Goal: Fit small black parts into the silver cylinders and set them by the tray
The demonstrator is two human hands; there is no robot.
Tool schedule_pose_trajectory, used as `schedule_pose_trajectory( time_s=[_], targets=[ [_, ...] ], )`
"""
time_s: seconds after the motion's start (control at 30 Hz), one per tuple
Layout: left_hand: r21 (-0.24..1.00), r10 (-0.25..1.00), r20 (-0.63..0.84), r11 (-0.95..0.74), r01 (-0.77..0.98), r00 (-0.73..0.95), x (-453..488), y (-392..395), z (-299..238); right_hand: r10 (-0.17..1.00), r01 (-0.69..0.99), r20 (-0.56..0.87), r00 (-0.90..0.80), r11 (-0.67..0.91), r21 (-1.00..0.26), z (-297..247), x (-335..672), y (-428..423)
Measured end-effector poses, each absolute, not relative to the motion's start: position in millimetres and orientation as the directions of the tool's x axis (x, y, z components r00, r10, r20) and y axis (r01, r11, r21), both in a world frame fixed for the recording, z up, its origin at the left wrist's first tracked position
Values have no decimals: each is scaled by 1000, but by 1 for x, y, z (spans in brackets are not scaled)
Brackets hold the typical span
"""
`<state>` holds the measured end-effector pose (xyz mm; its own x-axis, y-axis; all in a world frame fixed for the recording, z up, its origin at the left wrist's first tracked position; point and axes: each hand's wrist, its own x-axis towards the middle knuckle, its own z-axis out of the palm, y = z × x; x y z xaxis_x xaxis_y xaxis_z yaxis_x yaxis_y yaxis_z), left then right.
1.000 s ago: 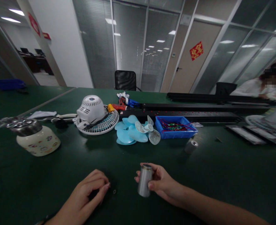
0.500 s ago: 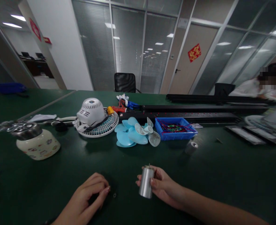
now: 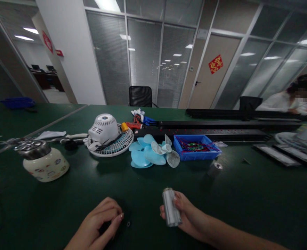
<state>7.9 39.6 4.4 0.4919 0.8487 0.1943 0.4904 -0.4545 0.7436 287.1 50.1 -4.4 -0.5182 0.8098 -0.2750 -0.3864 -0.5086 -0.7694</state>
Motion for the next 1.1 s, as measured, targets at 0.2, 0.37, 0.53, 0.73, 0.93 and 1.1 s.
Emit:
schedule_pose_trajectory(
  time_s=[0.2, 0.37, 0.53, 0.73, 0.93, 1.1],
  targets=[
    [716, 825, 217, -498, 489, 523, 7, 41, 3, 808, -458, -340, -481, -562, -688, -1, 283, 52],
    [695, 813, 218, -518, 500, 539, 7, 43, 5, 810, -495, -298, -506, -555, -669, 2, 279, 55],
    [720, 832, 230, -495, 487, 505, 8, 41, 6, 810, -527, -256, -528, -549, -649, 2, 277, 57],
    [703, 817, 176, -495, 511, 549, 5, 43, 3, 806, -512, -265, -529, -552, -658, 1, 277, 58],
    [695, 812, 148, -492, 524, 565, 2, 43, 3, 811, -519, -284, -512, -555, -650, 5, 275, 58],
    [692, 805, 177, -511, 510, 566, 3, 44, 1, 807, -556, -339, -484, -583, -592, 4, 275, 60]
  ],
)
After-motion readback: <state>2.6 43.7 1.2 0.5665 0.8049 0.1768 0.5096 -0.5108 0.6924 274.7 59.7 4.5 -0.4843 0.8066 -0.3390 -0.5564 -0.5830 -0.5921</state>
